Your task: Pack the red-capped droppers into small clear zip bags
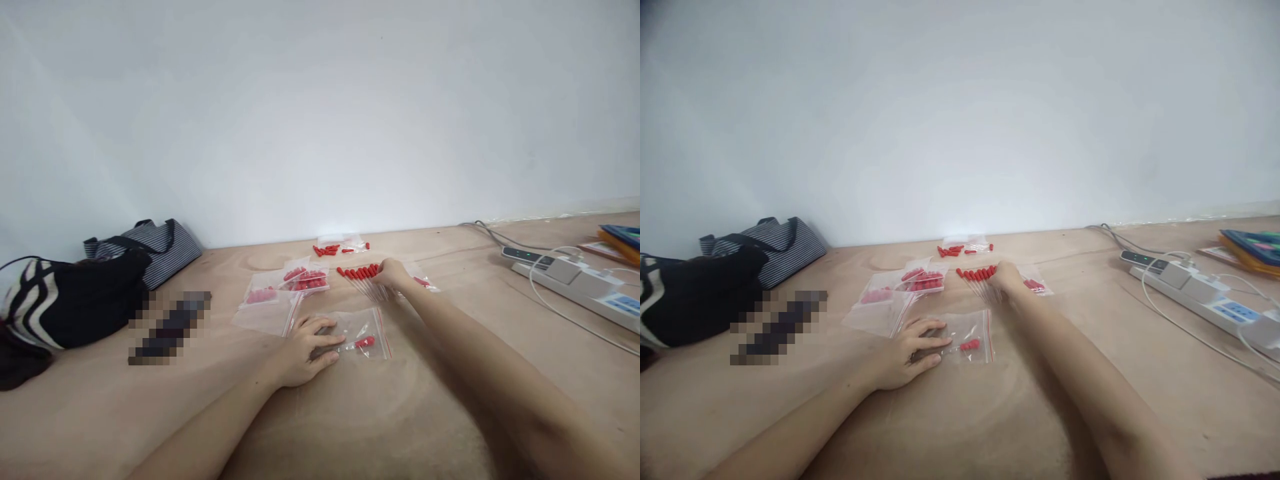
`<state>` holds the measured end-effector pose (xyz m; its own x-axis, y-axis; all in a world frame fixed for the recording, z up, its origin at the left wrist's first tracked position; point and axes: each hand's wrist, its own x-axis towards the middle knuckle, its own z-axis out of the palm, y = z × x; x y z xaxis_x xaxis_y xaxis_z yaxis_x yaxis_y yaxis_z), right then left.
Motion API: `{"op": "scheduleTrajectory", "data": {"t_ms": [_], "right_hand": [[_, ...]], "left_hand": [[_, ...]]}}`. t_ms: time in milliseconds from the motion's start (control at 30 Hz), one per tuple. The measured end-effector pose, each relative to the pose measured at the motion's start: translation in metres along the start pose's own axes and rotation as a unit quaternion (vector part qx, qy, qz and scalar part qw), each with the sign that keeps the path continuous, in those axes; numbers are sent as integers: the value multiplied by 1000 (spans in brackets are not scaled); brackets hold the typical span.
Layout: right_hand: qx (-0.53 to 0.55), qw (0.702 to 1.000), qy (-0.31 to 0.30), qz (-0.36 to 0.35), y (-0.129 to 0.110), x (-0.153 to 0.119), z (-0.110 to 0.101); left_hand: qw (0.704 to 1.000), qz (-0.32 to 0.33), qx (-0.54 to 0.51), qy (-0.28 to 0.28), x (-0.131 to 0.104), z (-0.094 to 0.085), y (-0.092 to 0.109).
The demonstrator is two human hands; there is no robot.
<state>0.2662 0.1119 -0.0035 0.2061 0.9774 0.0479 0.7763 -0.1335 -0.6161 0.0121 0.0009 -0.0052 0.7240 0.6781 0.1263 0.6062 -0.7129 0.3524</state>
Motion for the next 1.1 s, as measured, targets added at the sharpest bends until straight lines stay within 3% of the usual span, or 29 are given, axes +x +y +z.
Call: {"op": "scheduleTrajectory", "data": {"t_ms": [200,400,567,633,733,800,967,1100], "right_hand": [[-40,999,-10,33,-10,5,7],[-26,999,-26,31,-9,5,0],[29,999,-21,-11,1,-16,-19],[97,994,-35,-40,8,-33,-23],[263,959,-56,-87,22,-61,-19],[329,939,-30,-90,30,-77,-10],[435,898,36,-51,37,-96,9],[487,870,64,-46,32,-101,8]], "left_hand": [[1000,2,2,-5,-1,0,0],[1000,7,-4,-5,-1,0,-1],[1000,-1,-8,-6,0,-1,0],[1000,2,-11,-1,0,-1,1],[1000,6,-9,4,0,-1,1],[1000,4,-4,3,1,-2,1],[1000,-11,2,-9,1,-1,2],[1000,-14,3,-11,2,0,1]]}}
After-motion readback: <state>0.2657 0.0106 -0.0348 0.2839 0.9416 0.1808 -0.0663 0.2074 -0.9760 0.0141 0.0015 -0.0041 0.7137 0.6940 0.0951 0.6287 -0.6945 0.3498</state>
